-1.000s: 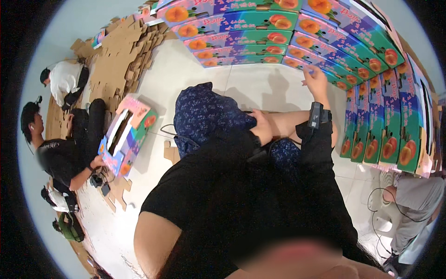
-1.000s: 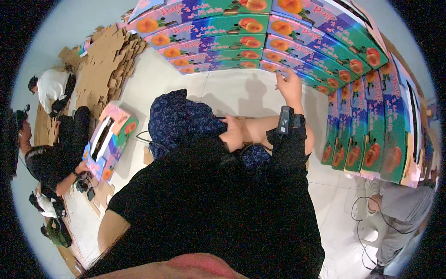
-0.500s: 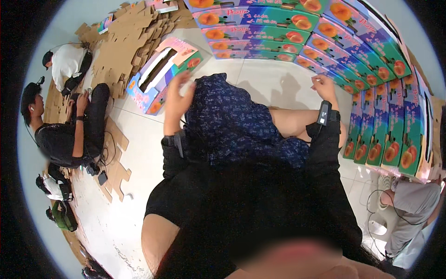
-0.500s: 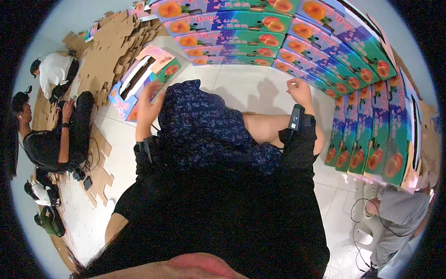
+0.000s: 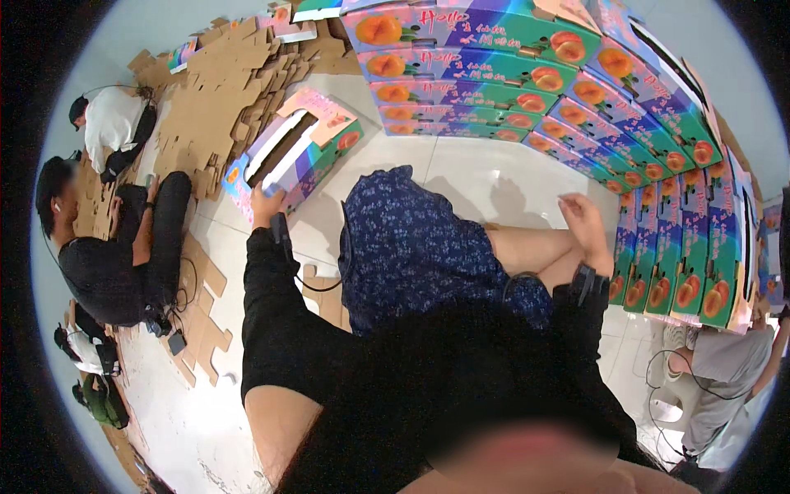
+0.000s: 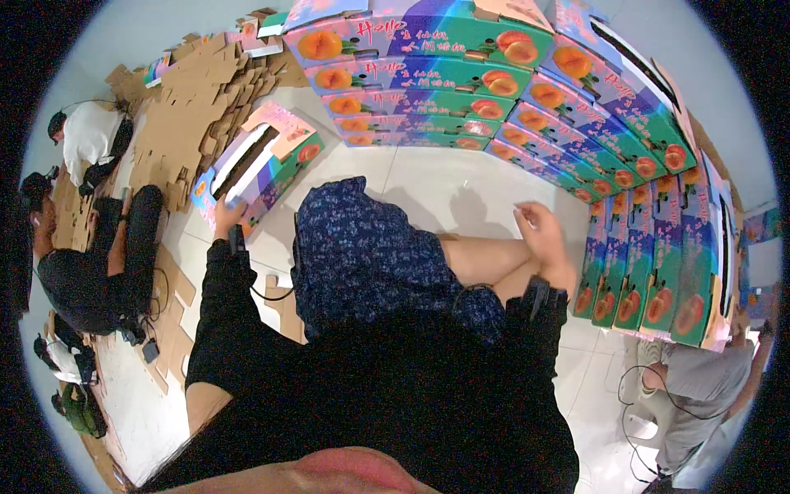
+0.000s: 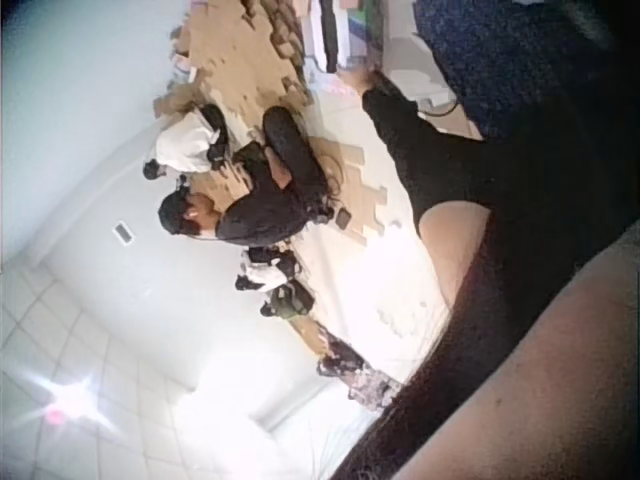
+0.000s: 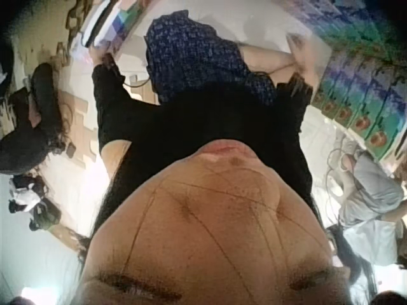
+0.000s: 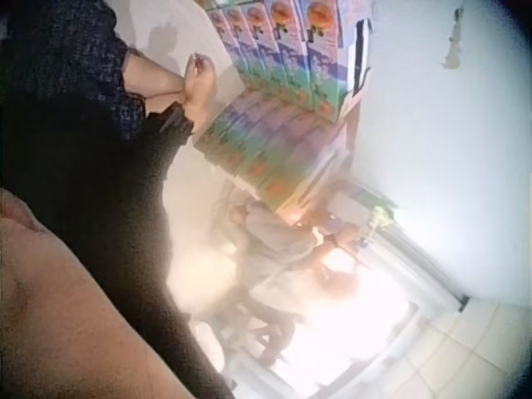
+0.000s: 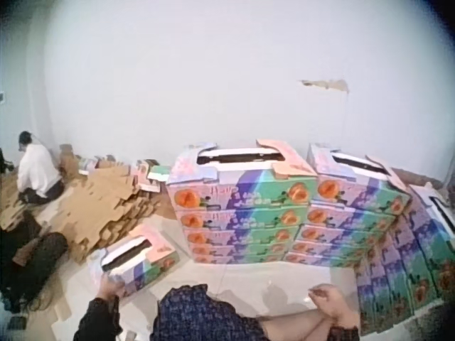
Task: Manually assemble and stack decorative fruit packaging boxes.
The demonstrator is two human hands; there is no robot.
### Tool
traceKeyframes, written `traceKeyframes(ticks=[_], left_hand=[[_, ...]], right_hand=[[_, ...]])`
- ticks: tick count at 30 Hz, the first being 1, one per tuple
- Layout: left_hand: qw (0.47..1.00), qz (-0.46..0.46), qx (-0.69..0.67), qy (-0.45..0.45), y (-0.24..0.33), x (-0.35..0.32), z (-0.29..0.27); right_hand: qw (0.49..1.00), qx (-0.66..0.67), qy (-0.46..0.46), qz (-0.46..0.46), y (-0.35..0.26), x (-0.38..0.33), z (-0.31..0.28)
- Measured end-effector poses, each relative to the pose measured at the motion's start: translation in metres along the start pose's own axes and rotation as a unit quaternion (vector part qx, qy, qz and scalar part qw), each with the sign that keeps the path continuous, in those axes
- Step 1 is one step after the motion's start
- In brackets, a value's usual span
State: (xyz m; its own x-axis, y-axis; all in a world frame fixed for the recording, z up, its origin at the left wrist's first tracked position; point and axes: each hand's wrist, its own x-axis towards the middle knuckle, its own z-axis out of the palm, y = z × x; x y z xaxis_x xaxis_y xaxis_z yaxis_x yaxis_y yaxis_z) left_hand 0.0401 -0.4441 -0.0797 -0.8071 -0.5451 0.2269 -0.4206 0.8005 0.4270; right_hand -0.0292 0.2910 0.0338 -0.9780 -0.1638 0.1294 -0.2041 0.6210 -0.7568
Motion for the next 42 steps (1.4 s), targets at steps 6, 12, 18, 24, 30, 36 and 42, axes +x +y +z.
traceKeyframes(ticks=[6,12,18,24,30,36,42], left_hand=[[0.989,-0.066,0.134,-0.019,0.028,-0.025,0.025],[0.990,-0.054,0.129,-0.034,0.067,-0.051,0.012],[0.990,-0.008,0.142,-0.007,0.084,-0.110,0.003],[0.989,-0.019,0.148,-0.021,0.110,-0.154,0.001],[0.988,0.137,0.033,-0.055,0.099,-0.084,-0.018],[0.971,0.153,0.149,-0.103,0.114,-0.073,-0.007],[0.983,0.072,0.103,-0.135,0.121,-0.066,-0.002]], right_hand=[[0.997,-0.053,0.026,0.042,-0.013,-0.012,0.004],[0.994,-0.092,-0.009,0.055,0.020,0.015,0.022],[0.996,-0.054,-0.052,0.058,0.036,0.015,0.024],[0.993,-0.053,-0.074,0.081,0.023,0.014,0.023],[0.989,-0.068,-0.101,0.082,0.019,0.012,0.020],[0.989,-0.065,-0.095,0.091,0.028,0.011,0.024],[0.986,-0.058,-0.119,0.106,0.019,0.013,0.019]])
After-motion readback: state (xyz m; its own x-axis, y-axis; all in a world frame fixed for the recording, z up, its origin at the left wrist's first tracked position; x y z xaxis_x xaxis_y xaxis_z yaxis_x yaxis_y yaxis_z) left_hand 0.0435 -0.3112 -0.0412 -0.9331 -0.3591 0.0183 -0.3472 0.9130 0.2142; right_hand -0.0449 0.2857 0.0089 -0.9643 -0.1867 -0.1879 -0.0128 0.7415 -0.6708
